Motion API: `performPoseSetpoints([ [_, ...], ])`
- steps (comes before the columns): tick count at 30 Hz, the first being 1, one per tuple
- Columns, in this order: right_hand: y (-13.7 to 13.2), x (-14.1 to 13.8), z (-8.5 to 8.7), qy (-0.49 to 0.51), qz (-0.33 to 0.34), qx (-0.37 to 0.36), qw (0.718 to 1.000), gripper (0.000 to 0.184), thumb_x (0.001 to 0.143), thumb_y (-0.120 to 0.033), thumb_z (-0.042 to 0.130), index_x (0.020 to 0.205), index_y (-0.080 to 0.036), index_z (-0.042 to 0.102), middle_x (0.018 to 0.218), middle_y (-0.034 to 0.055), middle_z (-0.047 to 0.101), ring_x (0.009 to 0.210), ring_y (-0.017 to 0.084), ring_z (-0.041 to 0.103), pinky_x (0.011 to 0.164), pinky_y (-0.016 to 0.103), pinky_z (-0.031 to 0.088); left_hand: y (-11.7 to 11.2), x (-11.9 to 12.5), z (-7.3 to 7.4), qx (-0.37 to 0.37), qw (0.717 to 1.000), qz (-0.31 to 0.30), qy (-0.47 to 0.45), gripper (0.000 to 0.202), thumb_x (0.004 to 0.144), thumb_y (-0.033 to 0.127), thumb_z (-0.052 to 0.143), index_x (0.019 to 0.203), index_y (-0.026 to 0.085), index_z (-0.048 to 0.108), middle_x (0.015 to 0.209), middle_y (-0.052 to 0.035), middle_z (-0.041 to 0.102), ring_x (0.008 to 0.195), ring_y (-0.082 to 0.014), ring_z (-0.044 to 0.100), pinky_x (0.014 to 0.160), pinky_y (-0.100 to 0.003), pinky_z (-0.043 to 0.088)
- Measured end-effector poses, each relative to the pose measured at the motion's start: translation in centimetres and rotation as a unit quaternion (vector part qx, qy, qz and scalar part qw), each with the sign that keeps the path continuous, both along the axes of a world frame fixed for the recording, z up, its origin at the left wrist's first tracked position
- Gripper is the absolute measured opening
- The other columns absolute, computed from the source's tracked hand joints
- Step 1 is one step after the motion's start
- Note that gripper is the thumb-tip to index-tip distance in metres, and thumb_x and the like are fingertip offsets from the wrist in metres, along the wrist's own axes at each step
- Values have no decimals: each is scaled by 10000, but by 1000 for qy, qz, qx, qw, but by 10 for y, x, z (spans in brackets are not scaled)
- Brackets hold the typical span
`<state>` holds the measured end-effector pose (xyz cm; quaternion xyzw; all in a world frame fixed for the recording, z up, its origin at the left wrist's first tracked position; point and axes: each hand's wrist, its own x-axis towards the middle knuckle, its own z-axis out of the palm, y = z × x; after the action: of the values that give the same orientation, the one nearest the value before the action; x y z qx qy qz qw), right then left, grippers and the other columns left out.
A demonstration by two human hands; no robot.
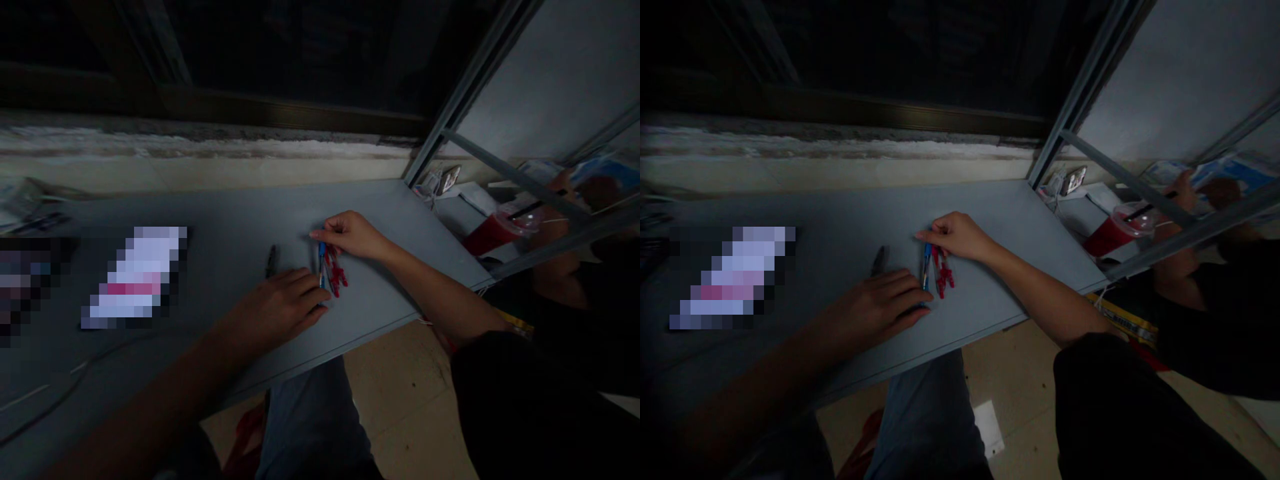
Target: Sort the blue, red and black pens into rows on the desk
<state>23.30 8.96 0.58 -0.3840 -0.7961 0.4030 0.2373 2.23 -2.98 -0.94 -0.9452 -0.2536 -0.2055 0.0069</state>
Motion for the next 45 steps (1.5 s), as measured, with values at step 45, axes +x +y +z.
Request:
performPoseSetpoints([
  [45,2,7,3,-127,26,51,990,250,946,-370,705,873,-184,555,668,-25,596,615,119,501,644,280,338,8,-6,-6,-53,993,107,-15,321,1025,279,574,1295,136,673,1367,-158,688,1281,-300,642,1121,-487,535],
])
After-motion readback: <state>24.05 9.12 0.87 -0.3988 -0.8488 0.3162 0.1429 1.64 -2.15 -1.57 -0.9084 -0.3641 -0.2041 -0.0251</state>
